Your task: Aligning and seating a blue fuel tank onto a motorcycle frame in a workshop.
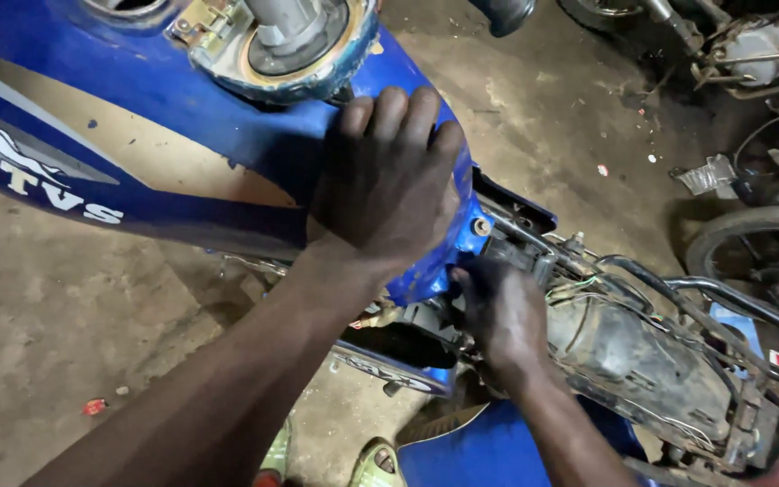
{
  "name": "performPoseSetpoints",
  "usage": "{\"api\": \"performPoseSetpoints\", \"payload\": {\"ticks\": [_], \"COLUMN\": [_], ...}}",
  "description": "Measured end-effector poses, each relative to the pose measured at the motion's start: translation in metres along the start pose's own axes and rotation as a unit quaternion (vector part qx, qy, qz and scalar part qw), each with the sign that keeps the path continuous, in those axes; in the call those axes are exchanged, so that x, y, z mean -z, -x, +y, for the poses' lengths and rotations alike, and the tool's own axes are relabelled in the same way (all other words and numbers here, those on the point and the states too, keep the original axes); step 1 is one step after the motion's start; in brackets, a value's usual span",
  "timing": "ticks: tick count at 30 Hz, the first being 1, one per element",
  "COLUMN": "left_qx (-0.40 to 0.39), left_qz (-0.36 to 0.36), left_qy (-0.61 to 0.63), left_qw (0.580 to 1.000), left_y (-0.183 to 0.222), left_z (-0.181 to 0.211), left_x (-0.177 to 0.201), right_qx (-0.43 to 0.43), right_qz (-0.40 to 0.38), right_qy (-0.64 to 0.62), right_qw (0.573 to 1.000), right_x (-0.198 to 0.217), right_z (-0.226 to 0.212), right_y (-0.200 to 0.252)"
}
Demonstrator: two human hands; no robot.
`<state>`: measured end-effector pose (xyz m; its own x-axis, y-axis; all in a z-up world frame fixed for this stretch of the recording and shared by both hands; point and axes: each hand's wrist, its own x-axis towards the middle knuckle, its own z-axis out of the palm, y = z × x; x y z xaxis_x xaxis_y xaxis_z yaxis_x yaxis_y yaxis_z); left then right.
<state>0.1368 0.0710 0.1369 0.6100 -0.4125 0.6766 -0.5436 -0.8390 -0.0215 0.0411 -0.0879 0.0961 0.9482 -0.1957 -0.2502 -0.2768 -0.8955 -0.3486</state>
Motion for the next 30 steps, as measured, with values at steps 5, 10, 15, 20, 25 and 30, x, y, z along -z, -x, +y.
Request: {"api": "performPoseSetpoints", "payload": {"ticks": [5,10,15,20,25,30], "left_qx": [-0.003,-0.006,-0.004,-0.004,-0.008,-0.001], "left_qz": [0.032,0.037,0.012,0.02,0.025,0.0], "left_qy": [-0.012,-0.012,0.003,0.01,0.005,-0.001], "left_qw": [0.999,0.999,1.0,1.0,1.0,1.0], "left_y": [0.001,0.002,0.002,0.002,0.001,0.0], "left_z": [0.002,0.002,0.0,0.001,0.003,0.002], "left_x": [0.0,0.001,0.001,-0.001,0.0,0.002], "right_qx": [0.124,0.019,-0.031,0.18,0.214,-0.11], "right_qz": [0.046,-0.051,-0.139,-0.082,-0.057,-0.089], "right_qy": [-0.059,-0.231,-0.116,0.043,0.006,-0.035], "right_qw": [0.99,0.972,0.983,0.979,0.975,0.989], "right_x": [-0.008,-0.013,0.003,0.001,-0.013,-0.003], "right_z": [0.023,0.04,0.042,0.042,0.064,0.025], "right_y": [-0.015,-0.015,-0.011,-0.026,-0.036,-0.023]}}
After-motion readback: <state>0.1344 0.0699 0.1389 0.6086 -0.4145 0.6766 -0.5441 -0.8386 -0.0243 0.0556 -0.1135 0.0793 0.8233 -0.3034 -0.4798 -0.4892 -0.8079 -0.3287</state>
